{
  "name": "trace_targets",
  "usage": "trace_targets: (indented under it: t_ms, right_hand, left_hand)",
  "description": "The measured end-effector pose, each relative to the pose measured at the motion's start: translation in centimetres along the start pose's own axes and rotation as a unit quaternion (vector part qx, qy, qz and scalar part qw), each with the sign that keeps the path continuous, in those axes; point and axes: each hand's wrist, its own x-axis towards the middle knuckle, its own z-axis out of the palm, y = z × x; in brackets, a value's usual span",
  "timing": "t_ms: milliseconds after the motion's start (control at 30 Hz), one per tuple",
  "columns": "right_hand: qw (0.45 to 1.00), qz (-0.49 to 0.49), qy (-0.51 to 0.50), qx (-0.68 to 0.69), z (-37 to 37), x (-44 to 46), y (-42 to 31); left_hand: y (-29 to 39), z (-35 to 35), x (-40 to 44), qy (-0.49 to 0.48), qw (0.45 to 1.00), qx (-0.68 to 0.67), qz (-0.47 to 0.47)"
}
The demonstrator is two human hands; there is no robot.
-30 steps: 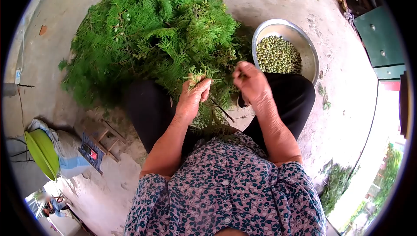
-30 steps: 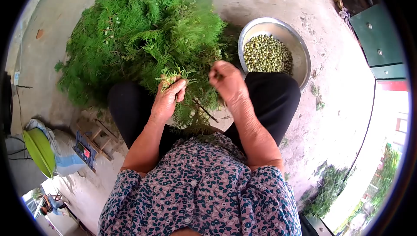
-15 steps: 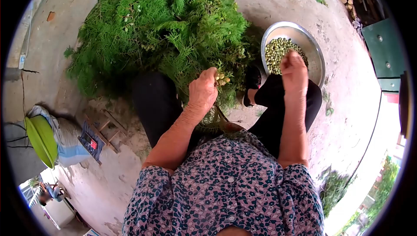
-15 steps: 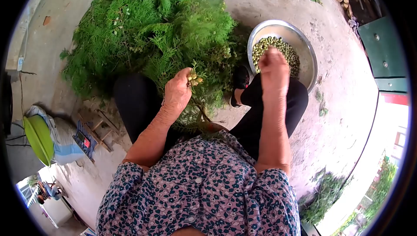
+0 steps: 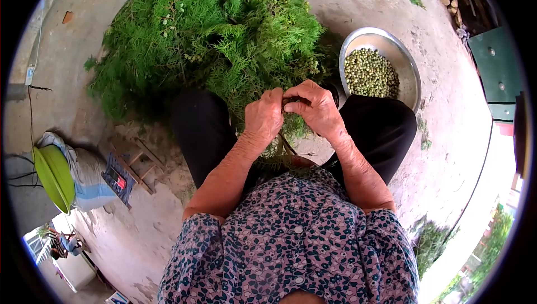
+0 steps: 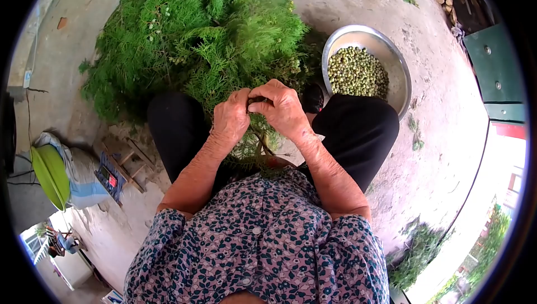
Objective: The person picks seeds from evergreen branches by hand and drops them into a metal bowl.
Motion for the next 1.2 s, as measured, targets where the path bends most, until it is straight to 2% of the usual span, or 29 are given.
trace_targets:
  t_ms: [100,167,267,333,400,467,533,600,633,667,733,767,867,933,1067,1167,1200]
  right_hand:
    - [0.996,0.046,-0.015,0.081,0.1,0.2,0.5]
    - [0.989,0.064,-0.025,0.128,0.2,0.2,0.7]
    - [0.995,0.043,0.018,0.084,0.7,0.0,0.7]
    - [0.991,-0.051,0.112,-0.049,1.4,-0.1,1.0]
    - [0.989,-0.057,0.123,-0.055,1.9,-0.1,1.8]
    - [0.973,-0.092,0.169,-0.125,2.0,-0.1,2.4]
    - [0.953,-0.033,0.242,-0.178,-0.1,0.7,2.8]
    - [0.97,0.002,0.237,-0.056,-2.0,1.1,3.9]
    - [0.969,0.086,0.2,0.114,-2.2,0.8,4.1]
    - [0.933,0.165,0.156,0.279,-2.4,0.7,3.4]
    - [0.829,0.149,0.147,0.519,-1.5,0.4,4.3]
    - [0.797,0.148,0.124,0.573,-1.4,0.1,3.8]
    - [0.754,0.171,0.055,0.632,-0.9,-0.5,4.1]
    - [0.75,0.157,0.039,0.642,-0.7,-0.7,4.4]
    - [0.759,0.169,0.031,0.628,-0.1,-0.9,4.2]
    - [0.827,0.284,0.03,0.483,0.6,-1.9,3.3]
    - [0.807,0.304,0.038,0.505,0.9,-1.9,2.8]
  left_hand:
    - [-0.2,0.3,0.0,0.017,1.0,-0.007,0.007]
    - [-0.2,0.4,0.0,0.058,0.997,0.004,0.051]
    - [0.5,-0.1,0.0,0.026,0.999,0.021,0.035]
    - [0.6,0.3,0.1,0.026,0.999,0.01,0.033]
    - [0.6,0.3,0.2,0.026,0.999,-0.001,0.031]
    - [0.7,0.2,0.3,0.0,0.999,0.01,0.031]
    - [0.4,0.2,-0.2,-0.009,1.0,0.018,0.014]
    - [0.0,0.2,-0.3,-0.019,0.999,0.027,-0.002]
    - [0.0,0.2,-0.3,0.008,1.0,0.027,0.007]
    - [-0.1,0.2,-0.1,0.036,0.999,0.026,0.016]
    - [-0.3,0.6,0.0,0.063,0.998,-0.01,0.022]
    - [-0.2,0.6,0.0,0.081,0.996,-0.025,0.023]
    - [-0.4,0.6,-0.1,0.1,0.994,-0.028,0.019]
    - [-0.5,0.7,-0.1,0.101,0.995,-0.019,0.015]
    - [-0.6,0.8,0.0,0.117,0.993,-0.026,0.023]
    - [-0.8,0.9,0.0,0.124,0.992,-0.02,0.025]
    - [-0.9,0.9,0.0,0.122,0.992,-0.015,0.022]
